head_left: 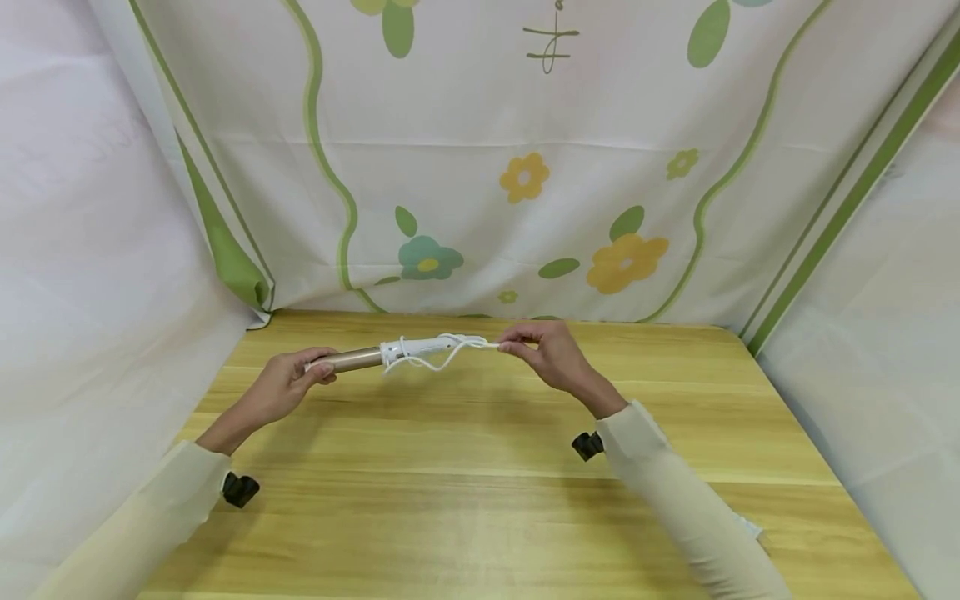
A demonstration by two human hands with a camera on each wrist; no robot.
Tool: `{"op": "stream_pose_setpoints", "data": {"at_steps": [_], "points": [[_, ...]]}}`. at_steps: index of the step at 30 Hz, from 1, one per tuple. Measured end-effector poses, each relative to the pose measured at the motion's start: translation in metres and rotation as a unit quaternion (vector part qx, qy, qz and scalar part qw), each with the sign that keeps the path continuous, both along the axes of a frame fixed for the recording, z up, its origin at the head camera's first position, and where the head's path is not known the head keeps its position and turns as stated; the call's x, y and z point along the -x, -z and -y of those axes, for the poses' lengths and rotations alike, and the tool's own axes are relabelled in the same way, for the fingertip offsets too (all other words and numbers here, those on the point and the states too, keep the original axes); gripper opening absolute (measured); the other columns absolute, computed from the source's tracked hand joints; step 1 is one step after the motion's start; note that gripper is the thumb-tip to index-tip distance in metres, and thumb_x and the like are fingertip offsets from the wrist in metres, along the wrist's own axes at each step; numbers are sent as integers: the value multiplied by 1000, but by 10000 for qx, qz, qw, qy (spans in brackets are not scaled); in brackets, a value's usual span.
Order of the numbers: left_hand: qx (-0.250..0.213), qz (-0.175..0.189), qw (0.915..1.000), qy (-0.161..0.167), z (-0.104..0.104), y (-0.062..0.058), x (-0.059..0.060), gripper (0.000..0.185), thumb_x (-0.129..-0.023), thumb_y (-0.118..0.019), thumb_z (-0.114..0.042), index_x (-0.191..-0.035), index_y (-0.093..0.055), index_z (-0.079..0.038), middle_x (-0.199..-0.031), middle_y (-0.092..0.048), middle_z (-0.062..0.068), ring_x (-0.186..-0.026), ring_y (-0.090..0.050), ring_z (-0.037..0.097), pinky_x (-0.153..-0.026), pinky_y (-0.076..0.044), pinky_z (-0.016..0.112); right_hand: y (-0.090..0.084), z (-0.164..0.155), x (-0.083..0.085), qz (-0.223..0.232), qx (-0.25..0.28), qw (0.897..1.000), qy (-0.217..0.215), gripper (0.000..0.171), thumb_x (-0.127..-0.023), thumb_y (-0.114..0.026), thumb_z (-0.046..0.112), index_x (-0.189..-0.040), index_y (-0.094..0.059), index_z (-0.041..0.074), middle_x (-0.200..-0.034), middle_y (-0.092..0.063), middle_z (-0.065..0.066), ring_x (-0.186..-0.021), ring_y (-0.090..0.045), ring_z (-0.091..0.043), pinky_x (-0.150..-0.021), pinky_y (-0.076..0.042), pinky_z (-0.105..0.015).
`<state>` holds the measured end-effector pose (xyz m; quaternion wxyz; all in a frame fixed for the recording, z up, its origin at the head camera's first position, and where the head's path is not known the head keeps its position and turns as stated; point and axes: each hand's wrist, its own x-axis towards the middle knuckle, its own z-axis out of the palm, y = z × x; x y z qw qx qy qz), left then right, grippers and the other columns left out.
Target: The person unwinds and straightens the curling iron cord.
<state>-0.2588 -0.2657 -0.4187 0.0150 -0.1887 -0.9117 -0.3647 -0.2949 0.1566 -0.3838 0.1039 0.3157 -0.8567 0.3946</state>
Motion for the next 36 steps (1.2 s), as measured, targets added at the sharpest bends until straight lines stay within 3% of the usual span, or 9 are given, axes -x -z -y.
{"op": "stream_pose_setpoints", "data": {"at_steps": [6,9,12,16,20,25,27,30,36], "points": [[-50,-42,9999,-78,0,-4,-1,36,-106,-47,-22,-132,-58,2,-99,-73,15,-91,-72,23,-73,-53,21,-1,-5,-3,721,-1112,9861,-1007,11,-95,-67,18,-93,-77,15,-91,-75,1,-77,-66,-9,-73,-54,-28],[-195,-130,9997,-19,0,-7,-2,36,-106,-47,-19,-132,-57,4,-99,-73,18,-91,-72,22,-78,-52,16,6,-3,-3,835,-1727,9742,-1189,12,-95,-66,18,-93,-77,15,-89,-75,3,-77,-66,-8,-71,-54,-26],[-319,-180,9992,149,-1,-10,-1,36,-105,-47,-16,-132,-56,6,-98,-73,17,-90,-71,12,-80,-52,16,20,1,-2,779,-2232,9675,-893,13,-95,-67,17,-91,-78,12,-86,-75,4,-73,-64,-6,-70,-53,-26],[-379,-76,9985,387,-2,-13,-1,35,-105,-47,-14,-133,-56,5,-98,-74,12,-90,-67,-2,-82,-51,15,37,3,3,856,-2336,9685,120,13,-95,-67,16,-91,-78,9,-81,-73,3,-71,-63,-8,-70,-54,-31],[-527,85,9967,619,-2,-15,-3,33,-105,-47,-13,-131,-57,4,-101,-73,13,-91,-67,-1,-83,-52,17,40,0,12,828,-1766,9746,1105,16,-97,-64,18,-94,-76,8,-83,-74,-1,-69,-65,-12,-65,-54,-31],[-716,348,9922,955,-1,-13,-4,30,-105,-46,-11,-130,-58,3,-106,-72,17,-94,-68,2,-85,-54,23,32,-4,22,659,-376,9790,1894,18,-97,-64,21,-92,-75,8,-86,-76,-7,-66,-65,-15,-57,-47,-25],[-685,439,9916,1008,0,-12,-3,31,-105,-47,-12,-130,-58,2,-107,-72,17,-94,-68,2,-86,-55,27,26,-4,23,624,301,9778,1977,16,-95,-67,21,-91,-74,7,-85,-76,-9,-64,-64,-14,-54,-44,-24],[-551,503,9921,1007,0,-10,-2,32,-105,-47,-13,-131,-58,2,-108,-72,15,-94,-67,2,-86,-56,30,17,-4,23,730,1293,9724,1798,16,-94,-68,19,-94,-73,4,-90,-76,-13,-68,-66,-7,-58,-53,-24],[-281,417,9941,961,2,-7,0,33,-105,-48,-14,-132,-57,3,-107,-72,17,-93,-68,2,-85,-55,27,-2,-5,15,1051,2835,9463,1146,26,-96,-65,18,-104,-68,-7,-97,-74,-20,-79,-71,-3,-78,-58,-36]]}}
